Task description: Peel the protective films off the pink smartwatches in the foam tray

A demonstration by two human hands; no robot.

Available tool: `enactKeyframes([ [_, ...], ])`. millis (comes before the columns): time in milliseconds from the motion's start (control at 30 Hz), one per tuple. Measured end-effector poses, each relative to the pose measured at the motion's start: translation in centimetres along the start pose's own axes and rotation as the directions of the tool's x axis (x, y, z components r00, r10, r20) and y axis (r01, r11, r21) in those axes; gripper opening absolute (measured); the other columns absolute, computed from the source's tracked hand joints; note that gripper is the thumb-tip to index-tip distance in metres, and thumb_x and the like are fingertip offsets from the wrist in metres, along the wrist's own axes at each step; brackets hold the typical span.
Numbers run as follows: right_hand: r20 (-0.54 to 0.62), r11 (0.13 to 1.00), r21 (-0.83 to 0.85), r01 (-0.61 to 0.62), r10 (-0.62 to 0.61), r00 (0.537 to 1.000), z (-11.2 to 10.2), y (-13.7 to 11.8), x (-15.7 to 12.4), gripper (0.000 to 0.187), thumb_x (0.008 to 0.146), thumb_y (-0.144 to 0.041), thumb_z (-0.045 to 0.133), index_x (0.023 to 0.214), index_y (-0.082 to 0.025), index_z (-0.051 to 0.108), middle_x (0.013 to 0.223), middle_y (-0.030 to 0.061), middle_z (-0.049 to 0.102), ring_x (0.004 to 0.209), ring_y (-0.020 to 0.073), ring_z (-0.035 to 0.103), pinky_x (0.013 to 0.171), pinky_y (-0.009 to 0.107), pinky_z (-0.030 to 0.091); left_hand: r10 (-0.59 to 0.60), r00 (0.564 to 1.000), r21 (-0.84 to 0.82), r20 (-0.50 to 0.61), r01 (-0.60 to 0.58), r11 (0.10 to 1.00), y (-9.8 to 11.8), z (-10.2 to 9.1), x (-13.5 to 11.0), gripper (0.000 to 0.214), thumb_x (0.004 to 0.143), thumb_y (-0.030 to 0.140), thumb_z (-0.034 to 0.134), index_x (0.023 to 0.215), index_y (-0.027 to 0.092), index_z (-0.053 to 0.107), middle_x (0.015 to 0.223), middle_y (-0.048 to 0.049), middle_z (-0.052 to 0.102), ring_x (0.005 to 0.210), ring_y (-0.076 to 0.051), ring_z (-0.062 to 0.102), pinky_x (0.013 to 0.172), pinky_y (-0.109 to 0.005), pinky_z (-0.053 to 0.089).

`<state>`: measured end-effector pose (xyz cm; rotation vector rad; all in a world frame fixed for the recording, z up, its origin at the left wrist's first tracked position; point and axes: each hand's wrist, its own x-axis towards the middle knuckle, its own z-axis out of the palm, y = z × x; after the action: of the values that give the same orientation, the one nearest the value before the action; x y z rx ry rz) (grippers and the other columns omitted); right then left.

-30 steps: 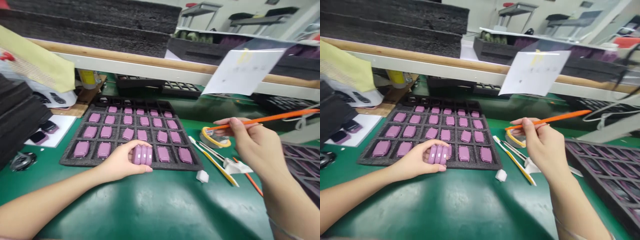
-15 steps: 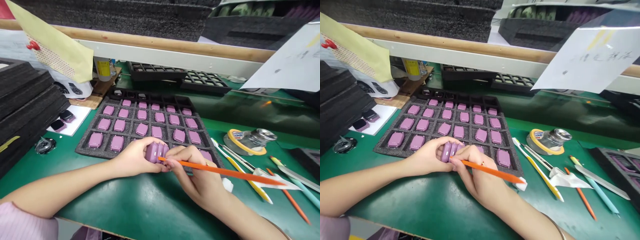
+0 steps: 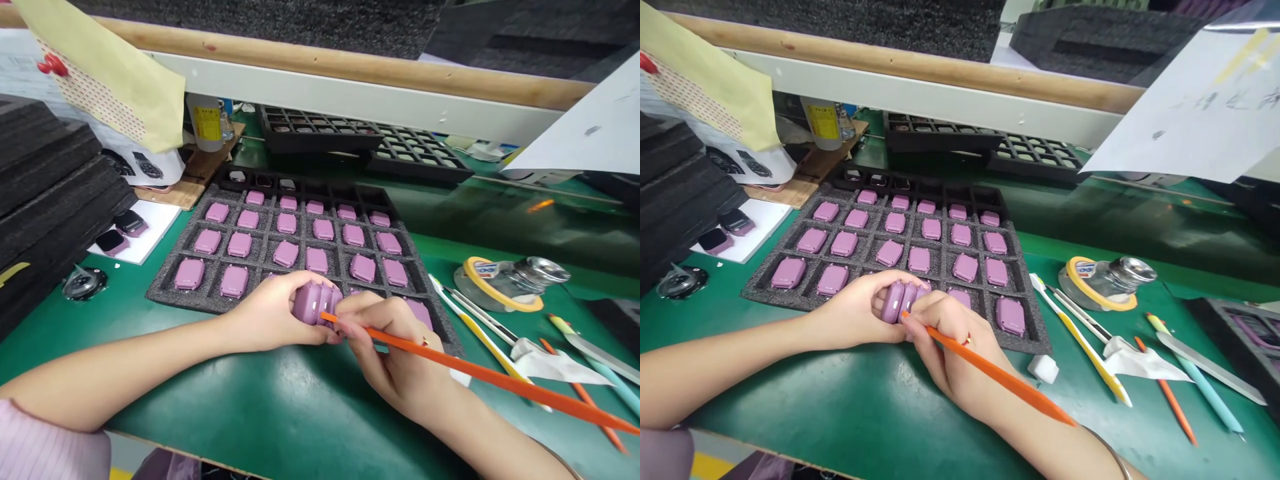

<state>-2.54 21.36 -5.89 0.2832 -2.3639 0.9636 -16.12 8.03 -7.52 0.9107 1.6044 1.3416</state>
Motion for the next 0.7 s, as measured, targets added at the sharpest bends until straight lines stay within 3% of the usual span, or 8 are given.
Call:
enactKeyframes([
  [133,0.053,1.0,0.013,0.001,-0.002,0.999,0.09,0.15,-0.17,0.016,0.096,-0.01,0.051,0.095,-0.025,0.045,0.082,0.0009,0.061,0.072,0.0149,0.065,0.059,0.026,0.055,-0.011,1.0,-0.037,0.023,0.012,0.999,0.1,-0.02,0.08,0.052,0.062,0.022,0.086,0.109,0.02,0.065,0.099,-0.0026,0.071,0.092,-0.022,0.067,0.084,-0.034,0.052],
  [300,-0.009,0.997,0.077,-0.001,0.002,1.0,0.26,0.4,-0.25,0.016,0.097,-0.01,0.05,0.095,-0.025,0.043,0.08,-0.0004,0.06,0.068,0.0133,0.063,0.059,0.026,0.055,-0.004,1.0,-0.02,0.021,0.004,1.0,0.14,0.0,-0.04,0.052,0.064,0.021,0.085,0.112,0.021,0.064,0.101,-0.0023,0.071,0.092,-0.021,0.067,0.085,-0.034,0.052],
  [700,0.014,0.995,0.098,-0.026,0.025,1.0,0.54,0.96,-0.47,0.015,0.098,-0.013,0.05,0.094,-0.025,0.043,0.08,-0.0001,0.061,0.073,0.0154,0.065,0.062,0.03,0.057,-0.021,0.999,-0.038,0.028,0.023,0.999,0.35,0.0,0.0,0.051,0.064,0.02,0.084,0.11,0.021,0.063,0.099,-0.0008,0.069,0.09,-0.019,0.066,0.082,-0.032,0.053],
])
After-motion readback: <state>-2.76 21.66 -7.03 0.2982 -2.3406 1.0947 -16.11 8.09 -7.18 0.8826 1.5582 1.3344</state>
